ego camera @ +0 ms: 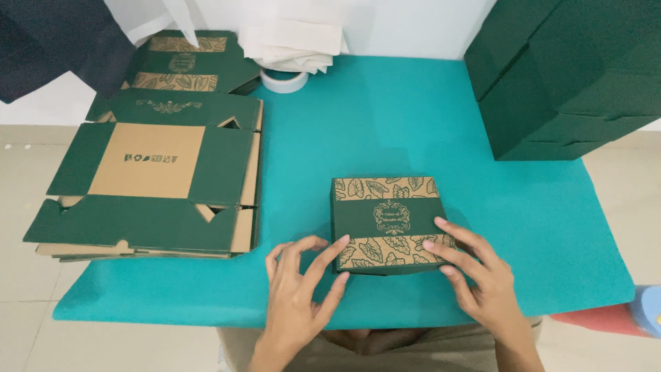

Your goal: The person assembles a flat-packed cardboard box by folding its sides and tucking in the flaps. They then place a decorative lid on top to complete the box.

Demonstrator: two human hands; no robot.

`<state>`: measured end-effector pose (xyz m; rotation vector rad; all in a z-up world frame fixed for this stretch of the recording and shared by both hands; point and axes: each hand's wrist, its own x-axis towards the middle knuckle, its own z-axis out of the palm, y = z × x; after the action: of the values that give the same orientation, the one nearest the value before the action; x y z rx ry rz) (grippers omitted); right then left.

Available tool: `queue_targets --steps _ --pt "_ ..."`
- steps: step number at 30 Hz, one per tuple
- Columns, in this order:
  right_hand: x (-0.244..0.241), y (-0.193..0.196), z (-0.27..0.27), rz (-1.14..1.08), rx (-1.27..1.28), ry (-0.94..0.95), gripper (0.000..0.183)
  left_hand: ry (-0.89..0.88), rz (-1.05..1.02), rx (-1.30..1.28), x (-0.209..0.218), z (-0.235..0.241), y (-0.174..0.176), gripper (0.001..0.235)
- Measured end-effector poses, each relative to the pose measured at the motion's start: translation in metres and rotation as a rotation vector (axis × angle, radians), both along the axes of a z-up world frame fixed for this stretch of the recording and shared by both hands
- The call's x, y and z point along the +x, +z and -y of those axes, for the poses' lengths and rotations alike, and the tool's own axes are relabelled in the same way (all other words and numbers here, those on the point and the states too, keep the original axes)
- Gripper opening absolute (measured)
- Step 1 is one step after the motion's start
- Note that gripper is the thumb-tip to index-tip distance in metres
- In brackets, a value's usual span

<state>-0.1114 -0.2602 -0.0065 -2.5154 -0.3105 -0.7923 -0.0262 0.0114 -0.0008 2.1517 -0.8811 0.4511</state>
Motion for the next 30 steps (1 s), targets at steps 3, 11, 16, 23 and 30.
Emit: queue_targets --steps 3,11,16,23,30 --pt "0.002 0.007 0.001 0.020 -0.003 0.055 0.033 0.007 0.054 -0.010 0.001 0.002 -0.001 0.038" --pt "0.001 0.006 -0.001 -0.003 -0.007 0.038 0.035 -0.006 0.004 -0.004 0.001 0.004 -0.002 0.038" --pt "-0.004 -0.003 -0.007 -0.040 0.015 -0.006 0.036 0.008 -0.011 -0.010 -0.001 0.005 -0.006 0.037" --pt "-0.011 -0.024 -0.020 0.033 0.522 -0.150 0.024 0.005 0.074 -0.011 -0.001 0.003 -0.015 0.035" --pt "-0.017 -0.011 -0.034 0.076 0.514 -0.346 0.013 0.025 0.139 -0.045 -0.003 0.004 -0.019 0.033"
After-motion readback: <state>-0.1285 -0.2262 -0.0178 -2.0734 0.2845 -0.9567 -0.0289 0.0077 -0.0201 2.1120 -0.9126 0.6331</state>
